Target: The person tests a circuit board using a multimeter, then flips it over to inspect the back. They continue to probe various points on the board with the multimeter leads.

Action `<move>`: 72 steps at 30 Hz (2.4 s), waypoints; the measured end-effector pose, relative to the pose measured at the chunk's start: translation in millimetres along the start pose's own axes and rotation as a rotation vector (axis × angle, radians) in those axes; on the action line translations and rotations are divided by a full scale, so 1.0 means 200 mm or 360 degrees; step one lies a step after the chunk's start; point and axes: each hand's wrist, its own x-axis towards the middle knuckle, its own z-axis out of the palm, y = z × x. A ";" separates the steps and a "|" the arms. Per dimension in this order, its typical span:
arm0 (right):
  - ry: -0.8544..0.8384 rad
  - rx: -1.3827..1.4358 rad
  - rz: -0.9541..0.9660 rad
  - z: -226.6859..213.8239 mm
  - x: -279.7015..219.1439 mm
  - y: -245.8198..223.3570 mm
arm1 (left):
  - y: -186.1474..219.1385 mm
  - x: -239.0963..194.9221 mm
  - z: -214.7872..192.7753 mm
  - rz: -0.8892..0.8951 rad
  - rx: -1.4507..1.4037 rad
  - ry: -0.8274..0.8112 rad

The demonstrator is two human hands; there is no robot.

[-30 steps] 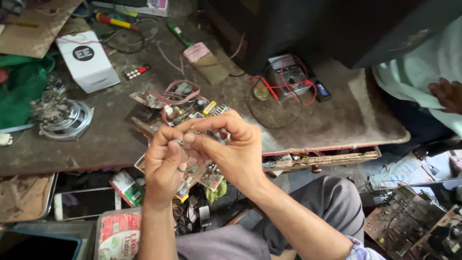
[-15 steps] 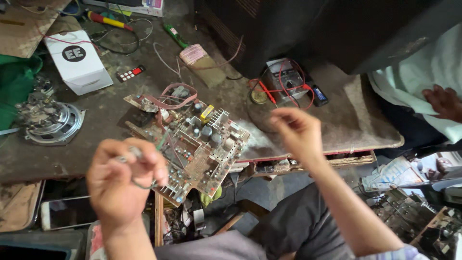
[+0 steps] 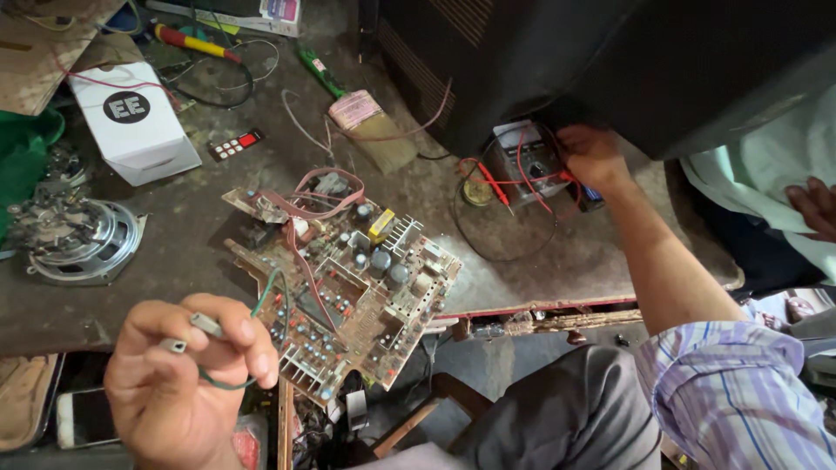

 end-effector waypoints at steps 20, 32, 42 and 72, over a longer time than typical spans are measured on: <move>0.0379 -0.0795 -0.0637 -0.44 -1.19 -1.09 | -0.03 0.04 -0.01 0.0040 0.0117 -0.0004; 0.0399 -0.0769 0.0085 -0.79 -1.60 -1.15 | -0.04 0.06 0.00 0.0040 0.0107 -0.0008; 0.0448 0.0103 0.0358 -0.71 -1.53 -0.96 | -0.04 0.04 -0.04 0.0048 0.0251 0.0021; -0.0190 0.1575 0.0452 -0.62 -1.79 -0.58 | -0.03 0.02 -0.04 0.0051 0.0409 0.0000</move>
